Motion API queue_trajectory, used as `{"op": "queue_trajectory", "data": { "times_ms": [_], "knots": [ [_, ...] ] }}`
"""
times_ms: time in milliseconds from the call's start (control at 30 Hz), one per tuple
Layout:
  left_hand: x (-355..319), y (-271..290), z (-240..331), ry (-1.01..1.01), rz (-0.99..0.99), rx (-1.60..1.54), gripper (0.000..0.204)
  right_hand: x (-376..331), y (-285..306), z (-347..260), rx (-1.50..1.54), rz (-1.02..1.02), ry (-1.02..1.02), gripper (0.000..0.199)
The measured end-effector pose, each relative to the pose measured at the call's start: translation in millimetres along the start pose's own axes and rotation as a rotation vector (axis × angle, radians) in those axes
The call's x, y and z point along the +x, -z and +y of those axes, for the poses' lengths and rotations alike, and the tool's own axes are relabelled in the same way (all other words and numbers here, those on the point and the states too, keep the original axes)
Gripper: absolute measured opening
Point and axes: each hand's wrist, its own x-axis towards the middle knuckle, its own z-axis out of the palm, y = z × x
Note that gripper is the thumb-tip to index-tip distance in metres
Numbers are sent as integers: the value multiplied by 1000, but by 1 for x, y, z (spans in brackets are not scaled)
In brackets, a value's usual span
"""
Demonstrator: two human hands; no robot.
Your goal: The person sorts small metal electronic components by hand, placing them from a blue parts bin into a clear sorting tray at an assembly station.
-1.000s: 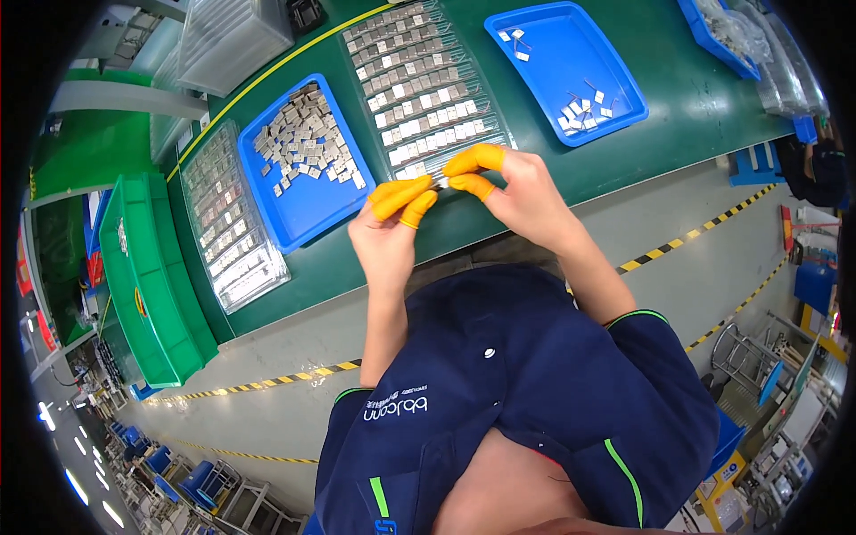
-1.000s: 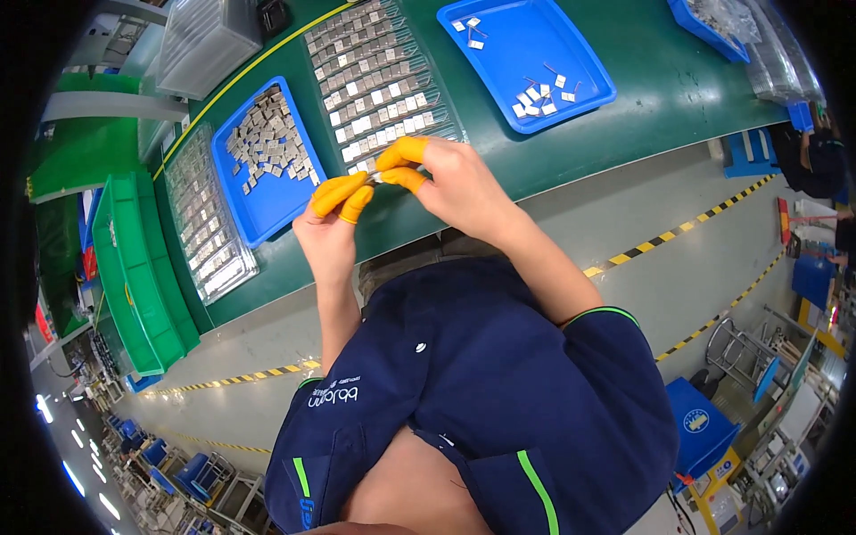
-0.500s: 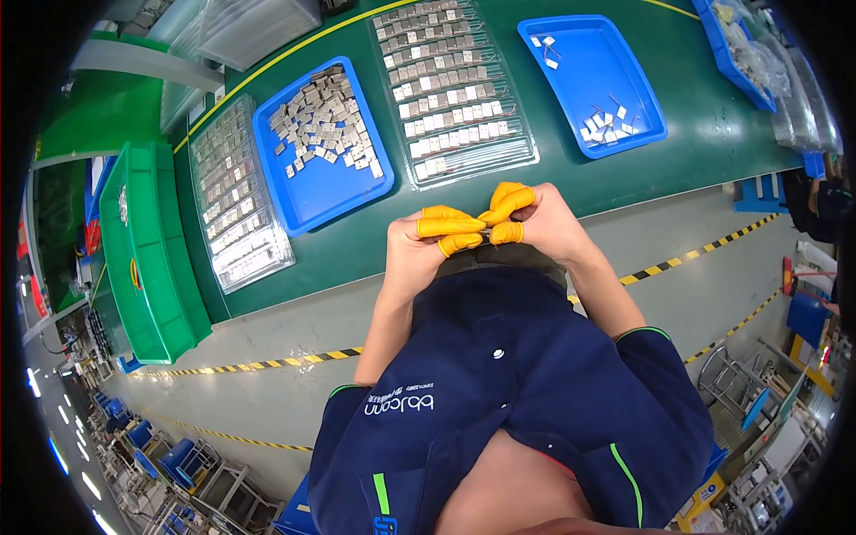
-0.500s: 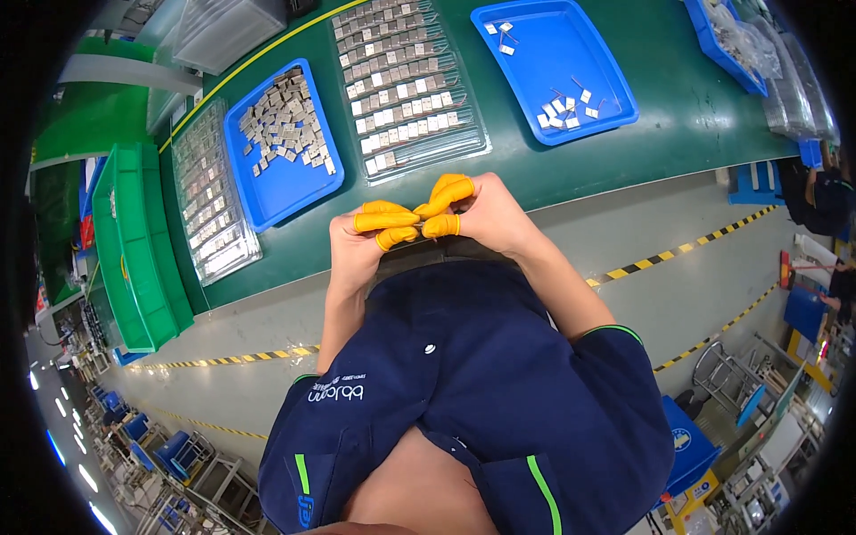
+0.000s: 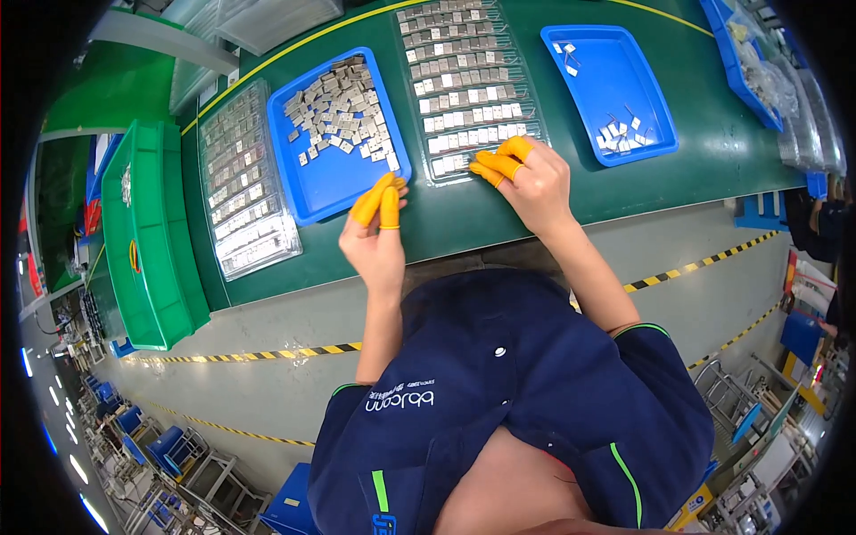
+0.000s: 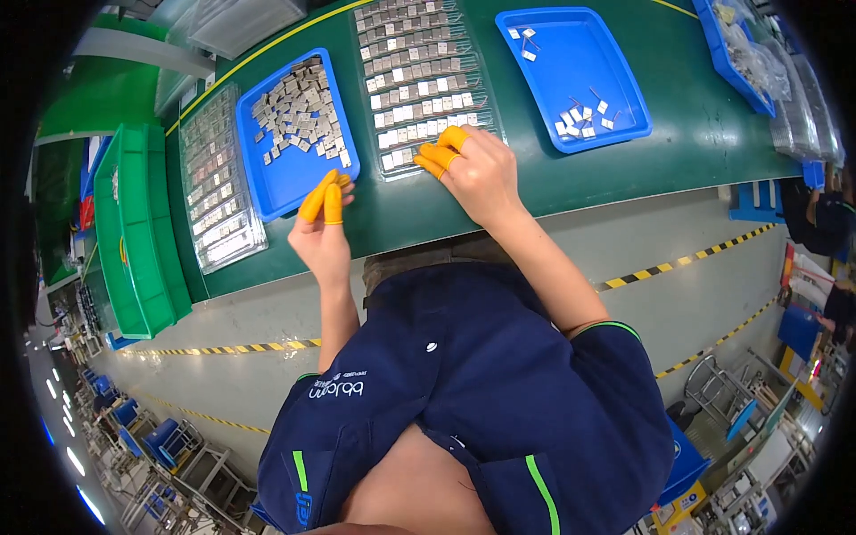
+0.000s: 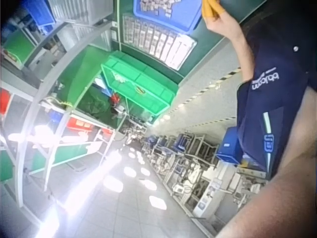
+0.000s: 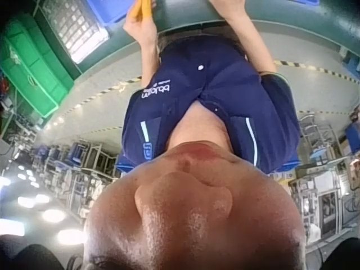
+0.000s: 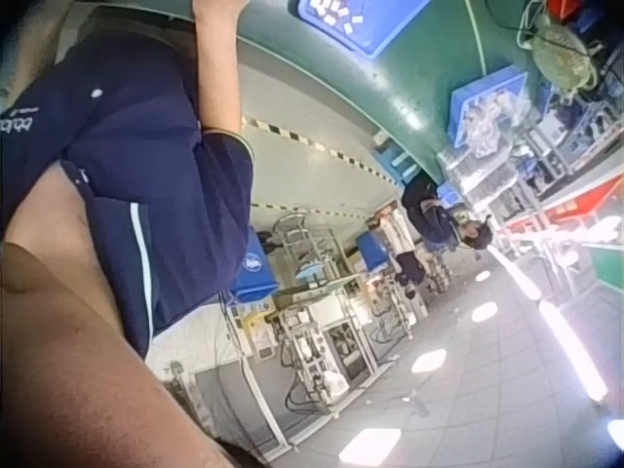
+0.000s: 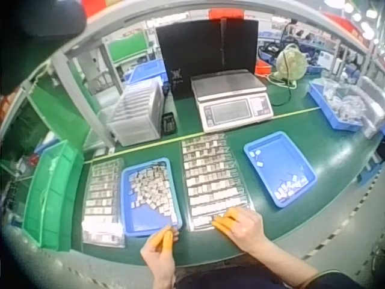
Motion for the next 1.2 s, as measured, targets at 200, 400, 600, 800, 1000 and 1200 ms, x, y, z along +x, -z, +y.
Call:
{"op": "queue_trajectory", "data": {
  "times_ms": [200,400,600,800,1000,1200],
  "knots": [
    [1,21,-6,-82,133,102,20,-8,-15,5,25,-53,13,16],
    [18,31,-6,-191,253,351,18,12,12,18,-117,148,16,19],
    [58,48,-3,-308,187,988,22,41,33,119,-280,-107,-393,20],
    [80,50,-7,-169,163,1193,32,52,28,127,-267,-223,-593,17],
    [89,46,-13,-202,281,1351,31,51,36,125,-127,-146,-680,19],
    [89,46,-16,-195,231,1389,25,49,55,103,-16,19,-554,22]
  ]
}}
